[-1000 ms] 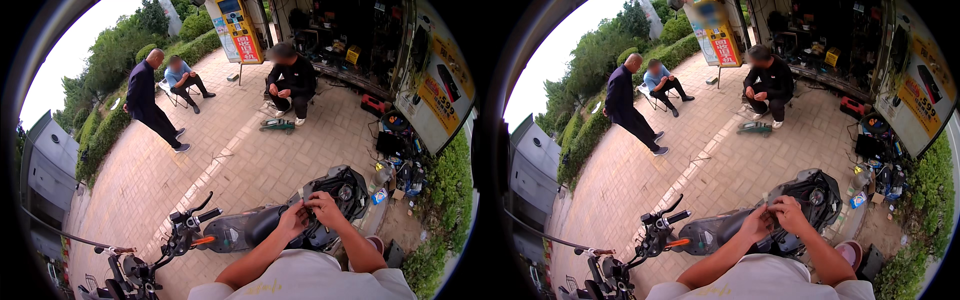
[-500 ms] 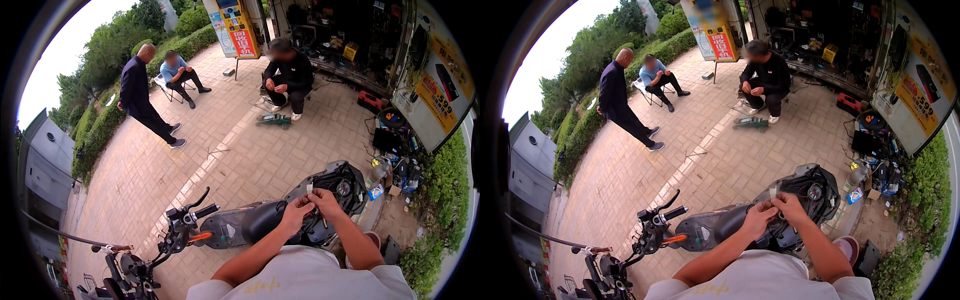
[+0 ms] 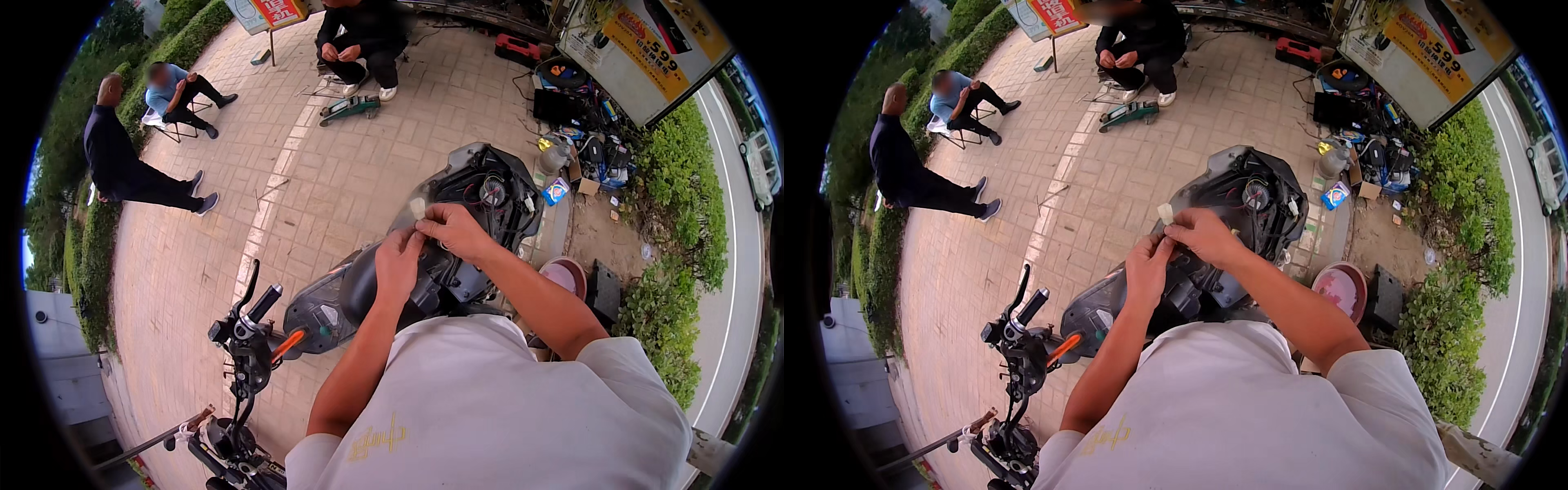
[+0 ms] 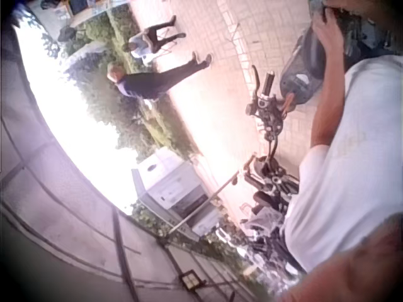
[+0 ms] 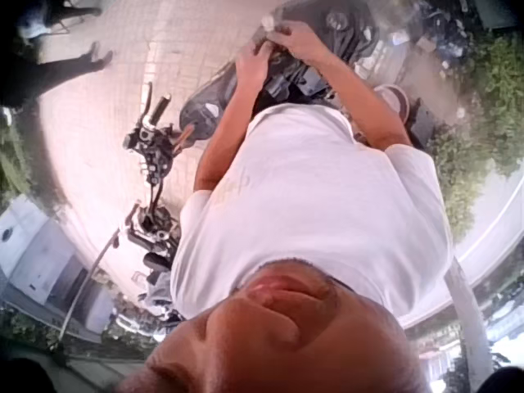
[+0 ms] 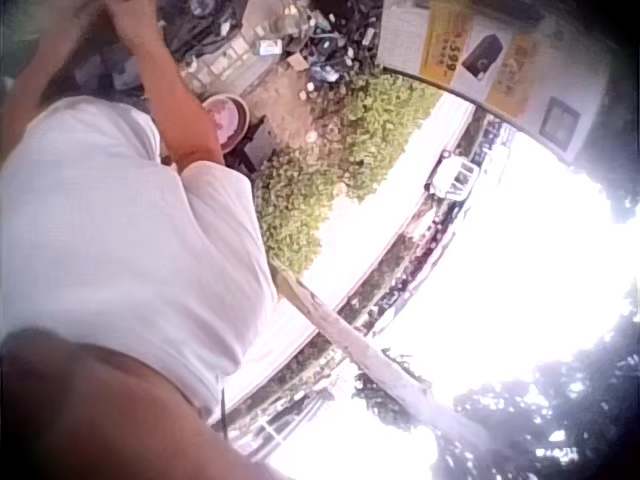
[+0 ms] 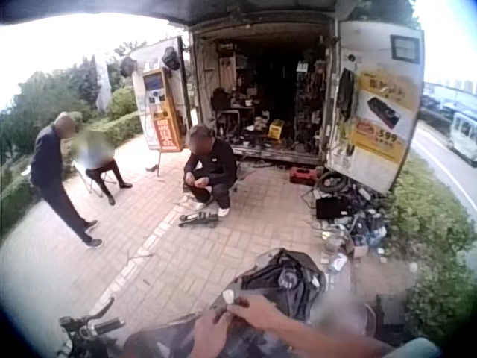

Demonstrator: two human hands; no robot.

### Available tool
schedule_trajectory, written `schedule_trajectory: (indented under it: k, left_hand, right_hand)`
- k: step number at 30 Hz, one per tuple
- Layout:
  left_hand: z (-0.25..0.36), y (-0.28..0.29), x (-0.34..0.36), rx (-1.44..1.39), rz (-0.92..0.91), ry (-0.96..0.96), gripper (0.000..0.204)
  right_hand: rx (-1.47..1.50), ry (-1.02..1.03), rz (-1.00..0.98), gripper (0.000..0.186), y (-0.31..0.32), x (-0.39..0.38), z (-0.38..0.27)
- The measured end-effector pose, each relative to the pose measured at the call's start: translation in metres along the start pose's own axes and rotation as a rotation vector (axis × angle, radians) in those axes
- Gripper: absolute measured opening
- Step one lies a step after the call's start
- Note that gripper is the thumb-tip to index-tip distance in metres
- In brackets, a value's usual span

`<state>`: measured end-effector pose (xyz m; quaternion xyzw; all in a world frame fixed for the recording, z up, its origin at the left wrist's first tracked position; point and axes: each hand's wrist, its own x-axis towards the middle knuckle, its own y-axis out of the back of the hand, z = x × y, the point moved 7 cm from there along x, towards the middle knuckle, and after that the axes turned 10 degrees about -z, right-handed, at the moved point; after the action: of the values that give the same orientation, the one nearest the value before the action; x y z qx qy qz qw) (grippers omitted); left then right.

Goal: The person uses pliers and a screwdriver to strip insulation from wires and manipulate a white connector on an electric scooter. They repeatedly adjust and reposition the wires and connector while working over the scooter's open body.

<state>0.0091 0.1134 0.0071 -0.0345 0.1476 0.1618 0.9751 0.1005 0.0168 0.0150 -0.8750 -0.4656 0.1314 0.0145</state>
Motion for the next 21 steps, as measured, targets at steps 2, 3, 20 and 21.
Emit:
schedule_trajectory:
  k: [2,3,20,21]
  left_hand:
    - [0.000,0.005,0.002,0.133,0.024,-0.009,0.026]
    - [-0.005,0.002,0.001,0.074,0.007,-0.019,0.024]
    - [-0.027,-0.002,0.004,-0.829,-0.115,0.098,0.010]
    - [-0.023,0.002,0.004,-0.828,-0.108,0.080,0.009]
  right_hand:
    - [-0.128,0.042,0.054,0.020,0.000,-0.002,-0.006]
    - [-0.153,0.041,0.081,0.021,0.003,-0.006,-0.003]
    - [-0.112,0.064,0.179,0.029,0.043,-0.006,0.010]
    - [-0.296,-0.009,0.202,0.029,0.061,-0.008,0.024]
